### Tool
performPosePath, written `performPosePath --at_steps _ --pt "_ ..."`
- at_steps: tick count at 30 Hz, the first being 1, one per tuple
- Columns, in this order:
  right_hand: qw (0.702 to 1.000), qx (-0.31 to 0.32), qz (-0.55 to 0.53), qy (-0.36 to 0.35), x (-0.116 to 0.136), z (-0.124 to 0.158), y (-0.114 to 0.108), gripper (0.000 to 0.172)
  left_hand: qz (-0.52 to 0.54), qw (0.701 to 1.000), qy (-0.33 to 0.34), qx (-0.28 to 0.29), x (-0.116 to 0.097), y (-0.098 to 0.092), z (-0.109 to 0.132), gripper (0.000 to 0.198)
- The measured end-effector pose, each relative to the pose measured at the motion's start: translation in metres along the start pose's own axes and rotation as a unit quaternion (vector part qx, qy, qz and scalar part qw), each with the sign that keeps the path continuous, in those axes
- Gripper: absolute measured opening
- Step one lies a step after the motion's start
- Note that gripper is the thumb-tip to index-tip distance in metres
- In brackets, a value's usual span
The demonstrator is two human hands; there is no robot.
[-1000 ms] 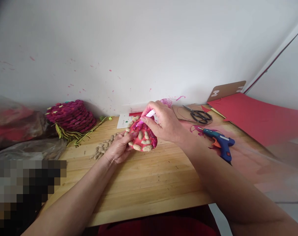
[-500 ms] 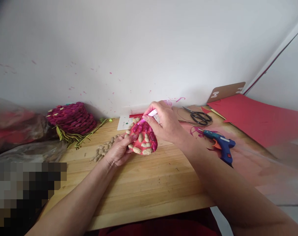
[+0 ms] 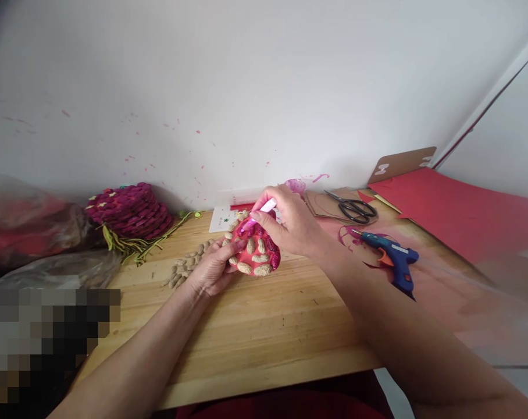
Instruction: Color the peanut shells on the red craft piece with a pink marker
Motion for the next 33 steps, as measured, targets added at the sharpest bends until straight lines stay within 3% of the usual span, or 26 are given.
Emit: performPosePath --at_steps 3,8,13,18,33 --pt "1.0 -0.018 0.013 -0.002 -0.001 0.0 -0.002 0.008 0.004 1.0 0.004 -0.003 0.0 0.0 0.0 0.045" --pt "1.0 0.006 -0.01 0.003 -0.003 0.0 -0.001 0.009 -0.002 1.0 0.004 0.001 0.002 -0.001 0.001 0.045" --pt "0.999 -0.028 0.019 0.01 -0.007 -0.001 -0.008 0.008 -0.012 1.0 -0.007 0.0 0.003 -0.002 0.001 0.045" --pt "0.999 0.002 -0.006 0.032 -0.009 -0.001 -0.009 0.01 -0.014 1.0 -0.01 0.003 0.003 -0.001 0.001 0.045" --pt "0.998 -0.008 -0.041 0.036 -0.013 0.0 -0.014 0.014 -0.029 0.999 -0.014 0.006 0.008 -0.005 0.003 0.045"
Point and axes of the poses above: each hand's wrist, its own z-axis away from the middle knuckle, its own y-axis out of the palm, x = y × z, the point moved 4 cm from there along -z, towards the middle knuckle, and after that the axes turned 2 degrees about -z, right-handed, at the moved point
